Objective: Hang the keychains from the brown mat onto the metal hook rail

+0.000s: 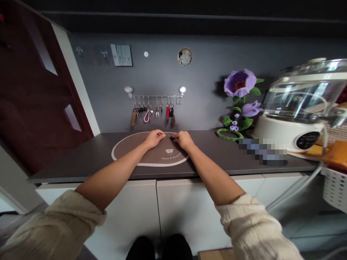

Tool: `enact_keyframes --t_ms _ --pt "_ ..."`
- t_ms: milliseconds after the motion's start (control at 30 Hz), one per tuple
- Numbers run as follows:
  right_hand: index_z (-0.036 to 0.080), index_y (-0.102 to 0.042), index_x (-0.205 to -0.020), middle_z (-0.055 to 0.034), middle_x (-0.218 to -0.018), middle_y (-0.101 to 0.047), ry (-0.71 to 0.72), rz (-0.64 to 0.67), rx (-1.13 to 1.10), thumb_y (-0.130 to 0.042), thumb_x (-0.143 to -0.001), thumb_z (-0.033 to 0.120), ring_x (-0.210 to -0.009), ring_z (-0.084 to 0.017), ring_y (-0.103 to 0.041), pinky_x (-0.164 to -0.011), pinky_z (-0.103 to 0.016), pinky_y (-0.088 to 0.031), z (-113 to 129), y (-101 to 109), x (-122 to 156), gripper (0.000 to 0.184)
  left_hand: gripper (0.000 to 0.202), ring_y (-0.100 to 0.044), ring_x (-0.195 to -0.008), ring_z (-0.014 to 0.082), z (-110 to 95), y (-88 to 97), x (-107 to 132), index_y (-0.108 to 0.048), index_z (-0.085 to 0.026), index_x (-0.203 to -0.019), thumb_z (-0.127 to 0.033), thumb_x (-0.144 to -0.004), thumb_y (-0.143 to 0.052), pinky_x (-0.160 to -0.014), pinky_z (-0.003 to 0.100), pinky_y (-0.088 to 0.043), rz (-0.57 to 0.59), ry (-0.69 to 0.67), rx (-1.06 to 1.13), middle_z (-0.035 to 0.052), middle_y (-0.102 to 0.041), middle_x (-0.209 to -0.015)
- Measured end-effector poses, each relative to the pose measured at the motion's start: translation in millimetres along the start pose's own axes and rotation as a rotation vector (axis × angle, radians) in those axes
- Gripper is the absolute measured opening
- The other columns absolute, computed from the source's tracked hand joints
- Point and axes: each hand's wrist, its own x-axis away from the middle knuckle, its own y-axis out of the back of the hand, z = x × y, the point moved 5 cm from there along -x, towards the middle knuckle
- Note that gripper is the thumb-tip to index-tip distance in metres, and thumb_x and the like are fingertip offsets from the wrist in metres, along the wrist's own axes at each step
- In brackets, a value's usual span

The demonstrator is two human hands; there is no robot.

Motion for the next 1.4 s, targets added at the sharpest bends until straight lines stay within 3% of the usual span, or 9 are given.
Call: enact_keyframes --t_ms 333,567,800,1100,1400 --pt "0.014 -0.067 -0.067 -0.0094 -0.071 -0.064 0.092 0.074 0.231 -0.052 -0.074 0.019 -0.065 -0.015 -0.054 -0.06 -0.024 -0.032 16 1 5 0.017 0.01 -0.052 -0.063 0.0108 11 1.2 -2 -0.06 -0.013 -0.074 -0.018 -0.071 -0.052 -0.063 0.023 -0.042 -0.03 0.069 0.028 0.0032 -0.06 -0.068" --pt "0.011 -0.064 -0.07 -0.0144 -0.078 -0.062 0.113 0.088 0.25 -0.045 -0.077 0.015 -0.07 -0.018 -0.056 -0.064 -0.024 -0.034 21 1 6 0.021 0.01 -0.053 -0.064 0.0112 10 4.9 -2 -0.06 -0.013 -0.074 -0.016 -0.071 -0.051 -0.065 0.024 -0.042 -0.053 0.08 0.026 0.0033 -0.06 -0.069" --pt "0.012 -0.064 -0.079 -0.0137 -0.084 -0.062 0.185 0.069 0.255 -0.04 -0.081 0.018 -0.079 -0.018 -0.055 -0.068 -0.023 -0.034 24 3 6 0.025 0.01 -0.053 -0.066 0.0106 11 7.4 -3 -0.059 -0.013 -0.075 -0.015 -0.072 -0.049 -0.067 0.024 -0.043 -0.087 0.091 0.069 0.0031 -0.06 -0.07" --pt "0.013 -0.063 -0.076 -0.0093 -0.08 -0.063 0.139 -0.047 0.023 -0.042 -0.079 0.016 -0.075 -0.015 -0.054 -0.068 -0.021 -0.034 21 9 2 0.022 0.015 -0.054 -0.072 0.0122 0 12.9 0 -0.06 -0.013 -0.08 -0.02 -0.074 -0.048 -0.071 0.025 -0.042 -0.098 0.038 0.103 0.0037 -0.061 -0.075" --pt "0.013 -0.06 -0.067 -0.0004 -0.056 -0.056 -0.031 -0.103 -0.592 -0.05 -0.072 0.026 -0.053 -0.009 -0.048 -0.055 -0.02 -0.036 8 7 1 0.017 0.022 -0.052 -0.064 0.0098 -7 5.7 1 -0.059 -0.011 -0.083 -0.027 -0.068 -0.058 -0.065 0.023 -0.041 -0.029 -0.023 0.191 0.0035 -0.061 -0.075"
